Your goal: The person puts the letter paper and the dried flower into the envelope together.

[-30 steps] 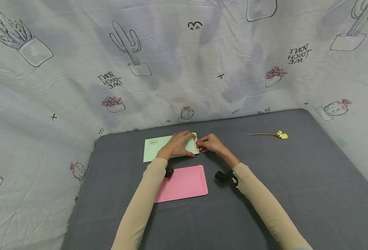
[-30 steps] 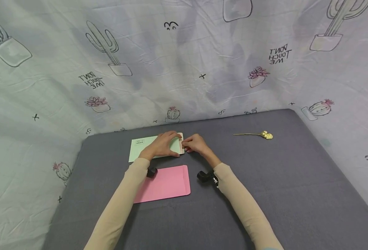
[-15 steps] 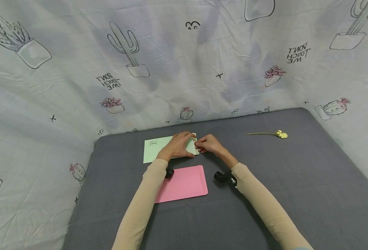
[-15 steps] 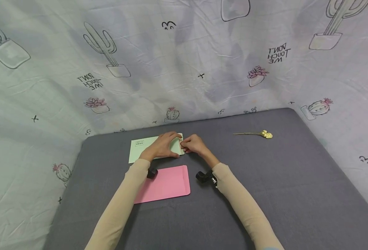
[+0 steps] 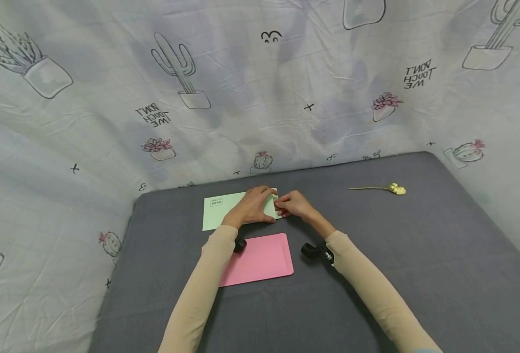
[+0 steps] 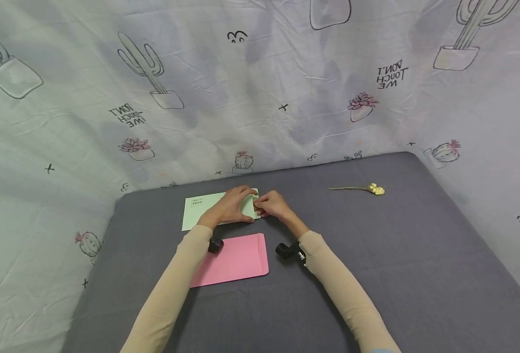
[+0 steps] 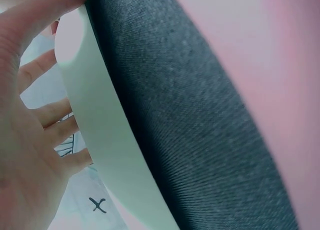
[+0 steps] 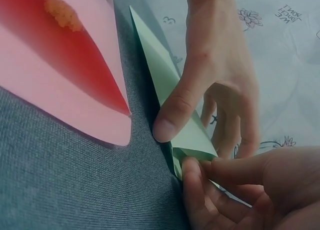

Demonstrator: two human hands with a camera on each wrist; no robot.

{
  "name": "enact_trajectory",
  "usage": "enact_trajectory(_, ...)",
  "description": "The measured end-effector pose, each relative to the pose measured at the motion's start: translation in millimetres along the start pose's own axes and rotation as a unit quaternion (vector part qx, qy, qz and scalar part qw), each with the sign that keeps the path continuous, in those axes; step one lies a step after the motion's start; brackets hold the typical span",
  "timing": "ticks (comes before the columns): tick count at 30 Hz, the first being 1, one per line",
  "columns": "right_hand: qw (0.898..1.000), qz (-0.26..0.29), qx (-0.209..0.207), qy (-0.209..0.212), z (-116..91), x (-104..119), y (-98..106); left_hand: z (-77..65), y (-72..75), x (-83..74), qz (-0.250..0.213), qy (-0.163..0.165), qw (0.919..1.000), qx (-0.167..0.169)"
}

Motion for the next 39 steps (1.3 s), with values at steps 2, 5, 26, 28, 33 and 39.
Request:
enact_trajectory(2, 1.000, 0.001, 0.000, -0.001, 0, -1, 0, -0.3, -0.9, 0.5, 0.002, 0.004, 1.0000, 0.000)
enact_trajectory(5, 1.000, -0.007, -0.001, -0.002, -2, -2, 3, -1.5, -1.9, 1.6, 0.002, 0.012, 0.9999, 0.002)
enact_trajectory(26, 0.946, -0.236, -0.196, 0.106, -74, -37, 151, -2.9, -2.1, 3.0, 0.008, 0.025, 0.9996, 0.013)
enact_trajectory(28, 0.940, -0.247, -0.210, 0.104, -85, -41, 165, -2.8, -1.2, 2.5, 0.007, 0.025, 0.9996, 0.014)
enact_trajectory(33, 0.929, -0.265, -0.239, 0.097, -107, -49, 195, -2.5, -0.3, 2.8, 0.008, 0.024, 0.9997, 0.009)
enact_trajectory(39, 0.922, -0.278, -0.256, 0.080, -122, -61, 220, -1.1, -1.9, 3.5, 0.006, 0.025, 0.9996, 0.009)
Point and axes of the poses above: each hand's wrist, its own z-axis towards the middle knuckle, its own y-axis out of the back of the hand, x = y × z, the point moved 1 cm from there along z, towards the middle knuckle, and after that the axes turned 1 degree about x, right-handed, at the moved point
